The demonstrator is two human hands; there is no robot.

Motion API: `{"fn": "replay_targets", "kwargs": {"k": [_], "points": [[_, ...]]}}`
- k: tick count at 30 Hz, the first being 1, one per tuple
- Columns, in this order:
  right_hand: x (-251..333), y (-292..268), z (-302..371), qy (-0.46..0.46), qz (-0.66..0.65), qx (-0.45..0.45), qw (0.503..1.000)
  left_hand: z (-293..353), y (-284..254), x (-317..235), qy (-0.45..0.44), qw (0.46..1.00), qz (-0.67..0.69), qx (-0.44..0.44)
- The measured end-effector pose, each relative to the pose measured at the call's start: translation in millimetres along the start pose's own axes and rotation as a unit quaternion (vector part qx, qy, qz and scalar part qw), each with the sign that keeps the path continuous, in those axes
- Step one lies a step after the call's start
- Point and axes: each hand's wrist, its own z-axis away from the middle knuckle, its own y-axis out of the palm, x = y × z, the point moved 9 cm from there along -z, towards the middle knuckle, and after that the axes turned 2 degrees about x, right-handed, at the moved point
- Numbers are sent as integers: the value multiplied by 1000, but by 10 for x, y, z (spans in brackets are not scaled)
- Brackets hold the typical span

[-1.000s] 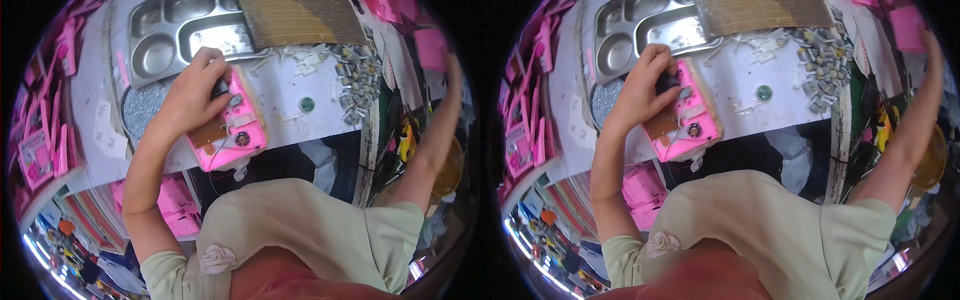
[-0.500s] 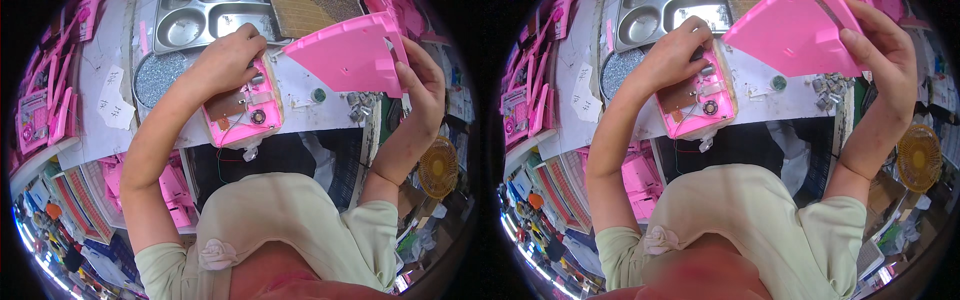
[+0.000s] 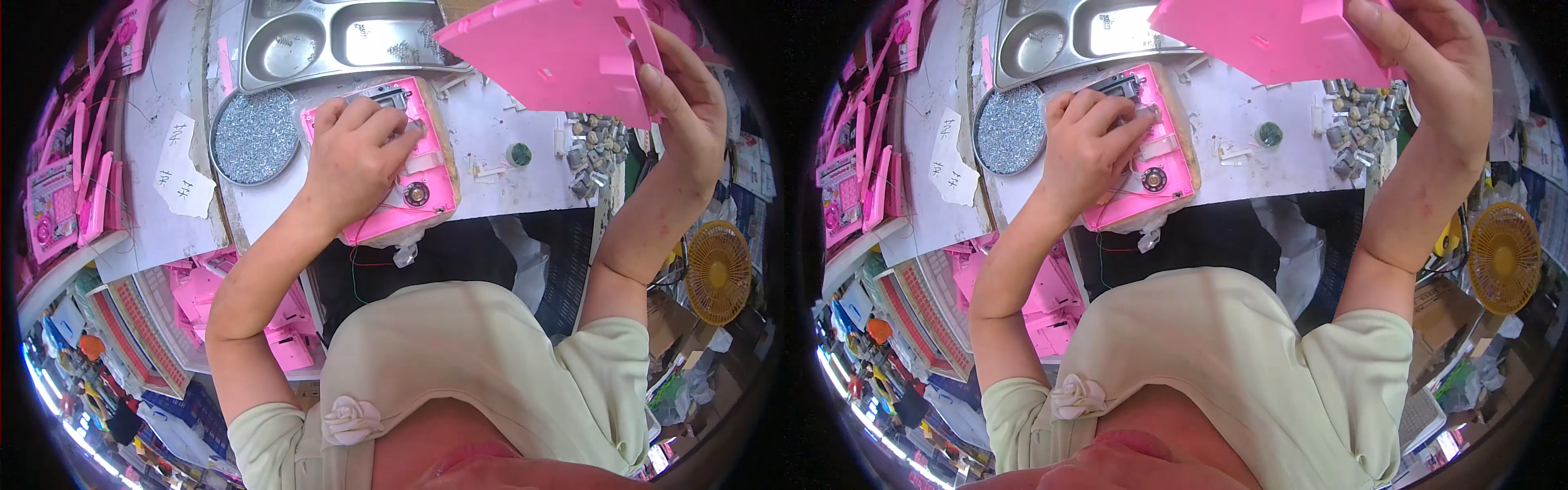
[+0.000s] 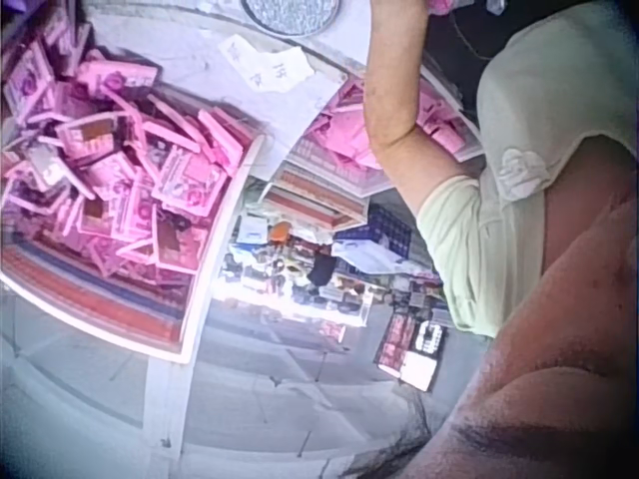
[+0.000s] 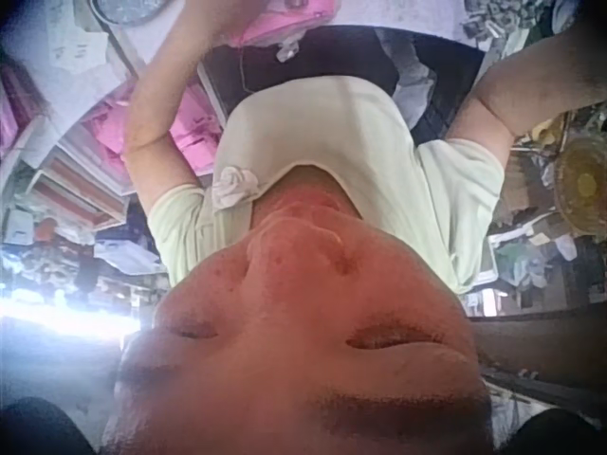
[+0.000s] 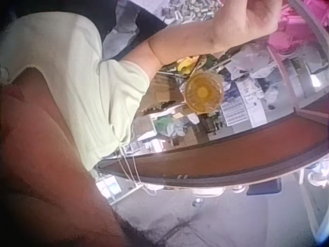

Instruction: Assembling a pink plastic toy component, including soldering internal wires and securing the back panel with screws.

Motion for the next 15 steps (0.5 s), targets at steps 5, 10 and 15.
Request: {"fn": "replay_targets", "kwargs": {"k": [5,10,15], "points": [[-98,-12,222,31,2,-51,998,14,39,-7,-16,1000,-1,20],[-216,-24,237,40,-7,-10,999,-39,5,21,-23,998,35,40],[-227,2,200,35,-13,-16,999,-22,7,-49,-21,999,-5,31]]}}
